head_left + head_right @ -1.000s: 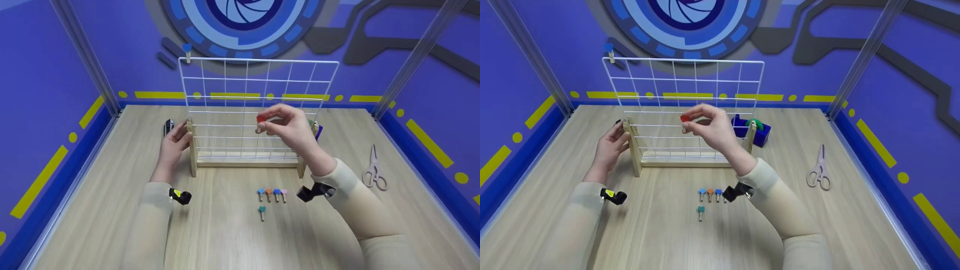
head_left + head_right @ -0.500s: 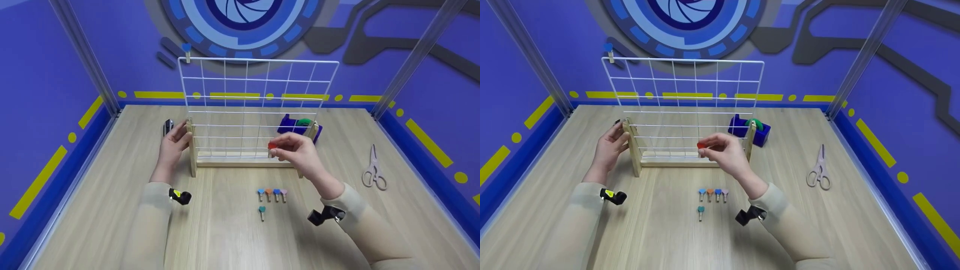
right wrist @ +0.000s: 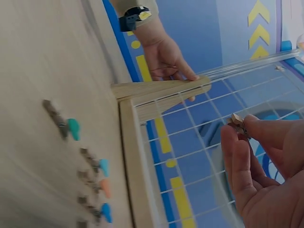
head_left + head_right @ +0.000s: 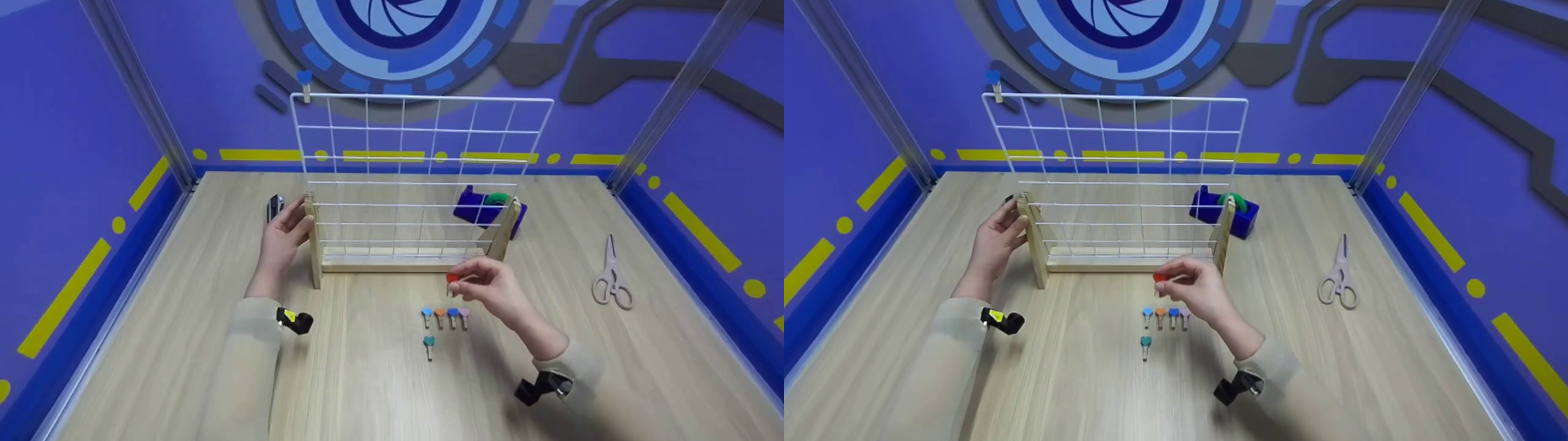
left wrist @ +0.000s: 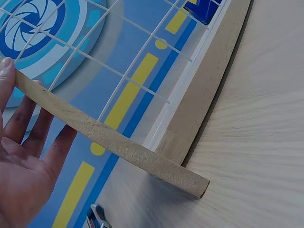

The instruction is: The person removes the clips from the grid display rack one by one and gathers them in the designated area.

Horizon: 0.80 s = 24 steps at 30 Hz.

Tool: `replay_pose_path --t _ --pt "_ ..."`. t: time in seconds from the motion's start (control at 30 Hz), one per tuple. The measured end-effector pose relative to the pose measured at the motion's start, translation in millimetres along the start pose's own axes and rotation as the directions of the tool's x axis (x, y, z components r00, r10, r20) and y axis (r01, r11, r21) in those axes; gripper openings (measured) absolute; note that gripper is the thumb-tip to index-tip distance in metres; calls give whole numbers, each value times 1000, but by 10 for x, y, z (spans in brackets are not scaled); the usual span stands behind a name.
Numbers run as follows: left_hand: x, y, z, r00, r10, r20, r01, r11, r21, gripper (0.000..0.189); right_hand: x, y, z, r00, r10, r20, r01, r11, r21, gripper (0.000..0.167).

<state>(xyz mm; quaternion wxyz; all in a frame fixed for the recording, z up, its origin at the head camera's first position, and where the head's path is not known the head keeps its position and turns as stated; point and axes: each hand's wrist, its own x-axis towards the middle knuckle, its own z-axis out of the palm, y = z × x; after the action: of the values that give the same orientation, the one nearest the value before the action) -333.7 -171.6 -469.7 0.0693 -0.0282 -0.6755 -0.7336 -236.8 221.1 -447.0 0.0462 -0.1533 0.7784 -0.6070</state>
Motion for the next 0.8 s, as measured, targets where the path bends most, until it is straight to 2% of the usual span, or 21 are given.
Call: replay_pose_path --t 0.3,0.47,0.6,0.8 --pt "0 -8 -2 1000 6 3 -6 1000 -2 54 -264 332 107 984 172 38 -171 985 -17 29" --pt "-2 -5 -10 1000 -2 7 2 1000 17 55 -368 479 202 972 235 13 -233 970 -64 26" --pt "3 -7 -6 1000 -6 7 6 1000 11 56 -416 550 266 954 299 -1 -298 951 -77 24" --pt "-1 -15 -2 1000 -25 -8 25 1000 -5 57 -437 625 330 954 300 0 -298 950 -93 20"
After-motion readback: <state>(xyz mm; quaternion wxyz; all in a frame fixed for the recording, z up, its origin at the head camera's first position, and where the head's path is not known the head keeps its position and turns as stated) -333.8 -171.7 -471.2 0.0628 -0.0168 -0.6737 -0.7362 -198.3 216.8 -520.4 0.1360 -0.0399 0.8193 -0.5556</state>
